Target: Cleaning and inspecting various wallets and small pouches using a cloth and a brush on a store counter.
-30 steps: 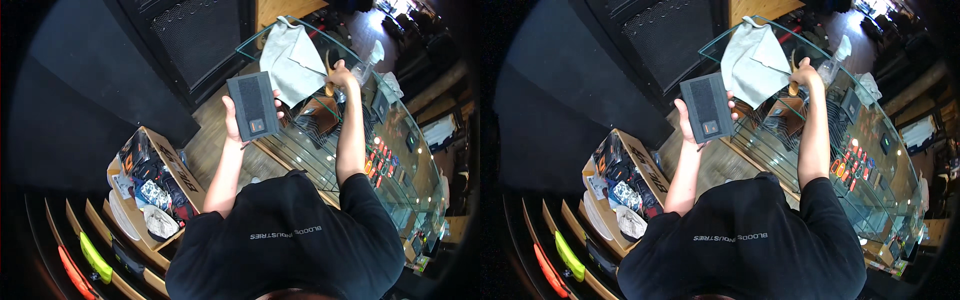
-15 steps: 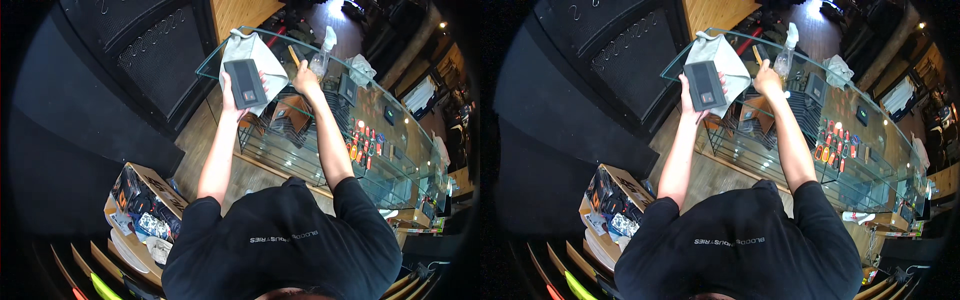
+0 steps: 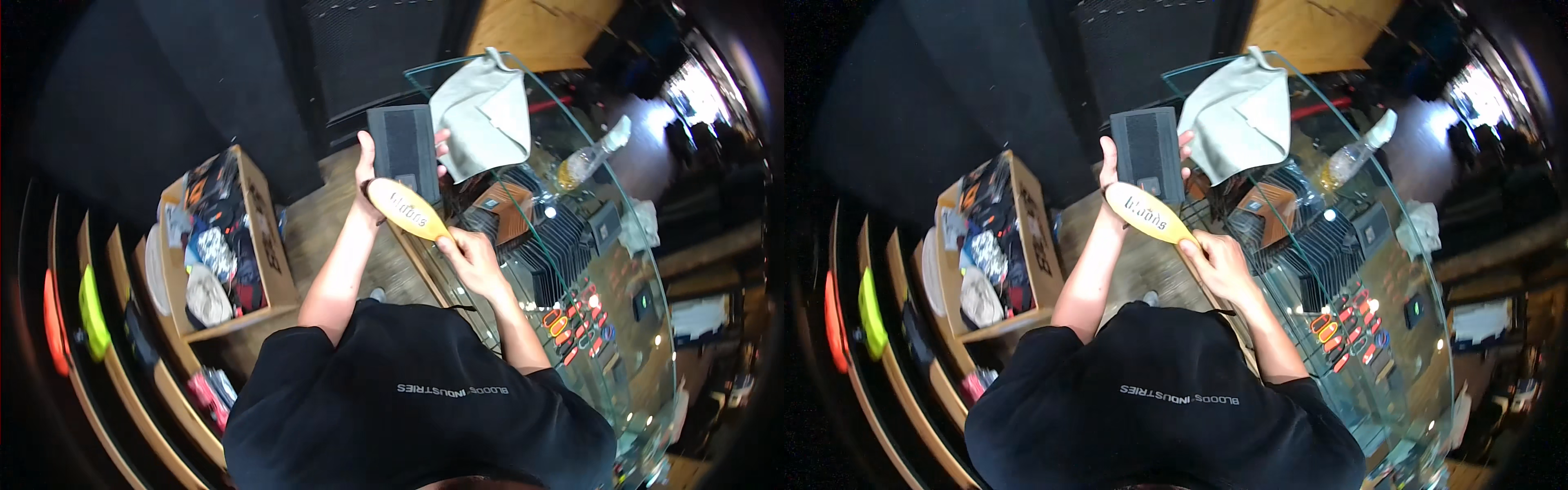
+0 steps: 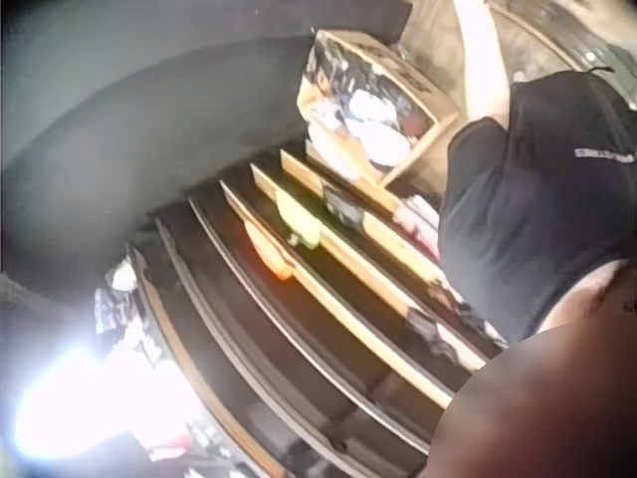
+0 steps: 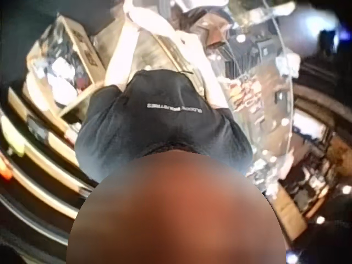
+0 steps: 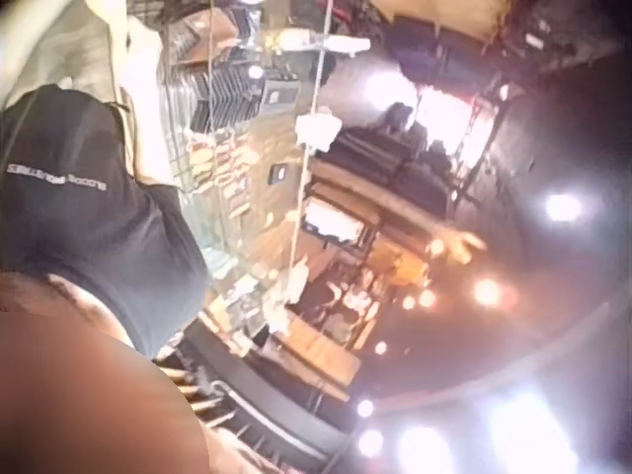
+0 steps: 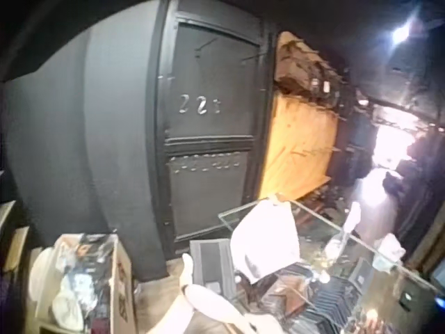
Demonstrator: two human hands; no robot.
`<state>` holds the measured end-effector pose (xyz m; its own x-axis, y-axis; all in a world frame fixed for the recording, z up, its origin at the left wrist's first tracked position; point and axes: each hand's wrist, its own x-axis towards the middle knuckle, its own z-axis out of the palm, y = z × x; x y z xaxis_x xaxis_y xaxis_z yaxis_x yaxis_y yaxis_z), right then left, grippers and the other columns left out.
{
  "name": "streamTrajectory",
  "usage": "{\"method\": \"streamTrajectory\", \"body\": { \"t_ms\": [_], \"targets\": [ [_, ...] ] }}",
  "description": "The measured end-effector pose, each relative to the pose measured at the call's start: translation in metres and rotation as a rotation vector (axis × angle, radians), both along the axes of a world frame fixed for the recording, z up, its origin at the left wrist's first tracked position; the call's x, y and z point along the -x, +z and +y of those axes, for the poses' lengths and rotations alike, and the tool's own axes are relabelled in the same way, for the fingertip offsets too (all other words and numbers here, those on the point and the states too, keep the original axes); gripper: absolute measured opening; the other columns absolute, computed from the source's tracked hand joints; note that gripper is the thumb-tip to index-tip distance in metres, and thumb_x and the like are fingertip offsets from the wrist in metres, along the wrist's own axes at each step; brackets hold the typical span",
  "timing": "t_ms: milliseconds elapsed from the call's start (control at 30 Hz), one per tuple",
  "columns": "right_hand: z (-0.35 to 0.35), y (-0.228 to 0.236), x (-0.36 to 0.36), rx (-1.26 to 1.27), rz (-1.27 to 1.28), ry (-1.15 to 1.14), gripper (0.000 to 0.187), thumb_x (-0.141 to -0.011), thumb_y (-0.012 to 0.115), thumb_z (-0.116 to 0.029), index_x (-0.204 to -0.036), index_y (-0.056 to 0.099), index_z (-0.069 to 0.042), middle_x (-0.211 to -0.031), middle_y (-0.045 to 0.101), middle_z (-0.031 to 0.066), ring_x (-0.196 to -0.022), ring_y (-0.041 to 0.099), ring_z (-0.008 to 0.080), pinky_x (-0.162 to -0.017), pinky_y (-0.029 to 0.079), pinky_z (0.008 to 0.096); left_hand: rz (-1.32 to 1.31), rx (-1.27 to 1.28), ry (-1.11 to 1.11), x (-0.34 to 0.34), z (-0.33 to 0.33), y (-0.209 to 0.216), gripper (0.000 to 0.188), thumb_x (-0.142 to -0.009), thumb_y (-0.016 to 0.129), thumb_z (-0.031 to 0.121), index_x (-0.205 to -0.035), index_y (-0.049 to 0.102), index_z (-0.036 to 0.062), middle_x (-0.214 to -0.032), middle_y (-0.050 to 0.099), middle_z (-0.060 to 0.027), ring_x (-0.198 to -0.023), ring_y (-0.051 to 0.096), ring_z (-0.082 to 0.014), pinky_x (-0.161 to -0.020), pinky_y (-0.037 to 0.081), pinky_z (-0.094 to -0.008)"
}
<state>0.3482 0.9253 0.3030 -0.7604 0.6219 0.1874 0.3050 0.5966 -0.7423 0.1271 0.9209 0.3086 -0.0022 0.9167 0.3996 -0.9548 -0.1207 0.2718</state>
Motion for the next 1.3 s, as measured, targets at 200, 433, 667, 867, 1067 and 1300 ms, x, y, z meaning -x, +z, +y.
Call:
{"method": "streamTrajectory", "body": {
  "t_ms": [200, 433, 667, 867, 1067, 1300],
  "targets": [
    [0.017, 0.024, 0.024, -0.127, 0.067, -0.045, 0.032, -0.093, 0.06, -0.031, -0.079, 0.064, -0.003, -0.062, 0.061, 0.016, -0.06, 0.063, 0.0349, -0.054, 0.045, 0.0426, 0.092, 0.19, 0.23, -0.04, -0.07, -0.027, 0.096, -0.088, 0.037, 0.075, -0.148, 0.028, 0.0, -0.142, 0.043, -0.0279, -0.127, 0.051, -0.0366, -0.102, 0.048, -0.0489],
    [0.004, -0.007, 0.023, 0.009, 0.213, -0.001, 0.038, -0.096, 0.057, -0.034, -0.075, 0.061, -0.002, -0.058, 0.059, 0.0141, -0.05, 0.062, 0.0283, -0.048, 0.044, 0.0385, 0.148, 0.273, 0.569, -0.103, -0.111, -0.037, 0.094, -0.089, 0.034, 0.074, -0.146, 0.032, 0.0001, -0.139, 0.048, -0.0255, -0.125, 0.054, -0.0329, -0.1, 0.049, -0.047],
    [-0.065, -0.073, -0.094, 0.315, -0.05, 0.311, 0.044, -0.097, 0.057, -0.033, -0.069, 0.055, 0.001, -0.053, 0.044, 0.0163, -0.047, 0.041, 0.0272, -0.05, 0.035, 0.0399, 0.025, 0.326, 0.712, -0.115, -0.148, -0.07, 0.098, -0.086, 0.042, 0.075, -0.147, 0.03, -0.0011, -0.144, 0.043, -0.024, -0.121, 0.055, -0.0312, -0.102, 0.047, -0.0463],
    [-0.05, -0.075, -0.092, 0.307, 0.022, 0.383, 0.044, -0.096, 0.058, -0.037, -0.071, 0.059, 0.0, -0.054, 0.046, 0.018, -0.047, 0.042, 0.0267, -0.049, 0.035, 0.0398, -0.082, 0.388, 0.689, -0.149, -0.144, -0.088, 0.094, -0.086, 0.043, 0.075, -0.146, 0.034, 0.0028, -0.139, 0.049, -0.0215, -0.116, 0.057, -0.0308, -0.099, 0.048, -0.0451],
    [-0.027, -0.058, -0.045, 0.044, 0.079, 0.009, 0.045, -0.094, 0.058, -0.043, -0.077, 0.064, -0.002, -0.059, 0.057, 0.0204, -0.054, 0.06, 0.0381, -0.05, 0.043, 0.0448, 0.131, 0.599, 0.742, -0.185, -0.136, -0.081, 0.088, -0.088, 0.04, 0.074, -0.142, 0.039, 0.0047, -0.135, 0.054, -0.0177, -0.118, 0.057, -0.0306, -0.101, 0.048, -0.0413],
    [-0.053, -0.097, -0.095, 0.303, 0.063, 0.132, 0.047, -0.098, 0.055, -0.04, -0.073, 0.059, 0.0, -0.053, 0.05, 0.0155, -0.047, 0.048, 0.0272, -0.049, 0.037, 0.0411, 0.007, 0.494, 0.742, -0.15, -0.144, -0.07, 0.091, -0.084, 0.043, 0.076, -0.144, 0.039, 0.0064, -0.14, 0.049, -0.0188, -0.123, 0.054, -0.0312, -0.105, 0.043, -0.0479]
  ]
}}
